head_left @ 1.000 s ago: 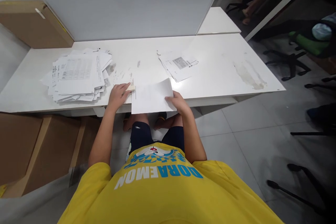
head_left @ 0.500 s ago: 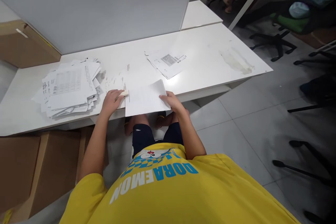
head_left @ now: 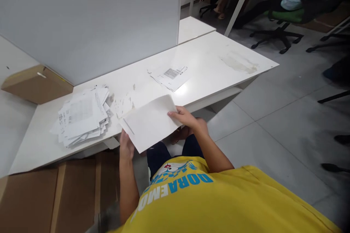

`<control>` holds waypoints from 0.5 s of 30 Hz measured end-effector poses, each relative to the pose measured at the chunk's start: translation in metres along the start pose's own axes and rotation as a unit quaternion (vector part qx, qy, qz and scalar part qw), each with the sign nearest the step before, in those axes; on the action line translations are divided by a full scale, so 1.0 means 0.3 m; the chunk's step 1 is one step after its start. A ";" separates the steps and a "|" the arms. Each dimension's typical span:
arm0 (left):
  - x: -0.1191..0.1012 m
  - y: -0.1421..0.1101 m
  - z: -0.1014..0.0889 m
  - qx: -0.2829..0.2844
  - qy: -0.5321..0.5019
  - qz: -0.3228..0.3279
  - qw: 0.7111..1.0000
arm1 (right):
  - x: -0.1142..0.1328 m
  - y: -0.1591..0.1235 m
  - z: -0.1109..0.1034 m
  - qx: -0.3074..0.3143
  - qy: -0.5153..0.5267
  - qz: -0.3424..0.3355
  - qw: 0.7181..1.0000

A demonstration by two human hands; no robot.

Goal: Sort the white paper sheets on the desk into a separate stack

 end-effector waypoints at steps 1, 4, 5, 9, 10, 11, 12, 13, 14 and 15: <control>0.026 -0.021 -0.023 -0.005 -0.023 -0.047 0.999 | -0.001 0.018 0.038 0.023 0.020 0.000 1.000; 0.026 -0.047 -0.115 -0.044 -0.045 -0.098 0.993 | 0.020 0.064 0.140 0.109 0.051 -0.020 0.993; 0.005 -0.049 -0.143 -0.055 -0.053 -0.092 0.993 | 0.030 0.077 0.163 0.128 0.051 -0.026 0.990; -0.093 -0.046 -0.187 -0.068 -0.101 -0.049 0.991 | 0.072 0.137 0.193 0.112 0.007 -0.032 0.993; -0.103 -0.041 -0.187 -0.077 -0.102 -0.051 0.991 | 0.082 0.151 0.198 0.100 -0.009 -0.029 0.995; -0.105 -0.031 -0.188 -0.091 -0.095 -0.061 0.989 | 0.092 0.162 0.203 0.089 -0.024 -0.024 0.995; -0.102 -0.017 -0.189 -0.109 -0.084 -0.076 0.988 | 0.103 0.173 0.210 0.082 -0.032 -0.020 0.996; -0.097 0.000 -0.192 -0.129 -0.071 -0.092 0.985 | 0.114 0.182 0.218 0.079 -0.033 -0.020 0.996; -0.095 0.021 -0.198 -0.147 -0.060 -0.105 0.982 | 0.126 0.193 0.224 0.078 -0.026 -0.024 0.996; -0.102 0.045 -0.205 -0.163 -0.052 -0.106 0.980 | 0.136 0.206 0.227 0.082 -0.014 -0.031 0.996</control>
Point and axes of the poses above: each hand's wrist, its own y-axis towards the middle knuckle, its own z-axis out of the palm, x = y × z, the point moved 8 cm from there along y, towards the middle knuckle, and after that the axes turned 5 degrees about -z, right-handed, at the moved point
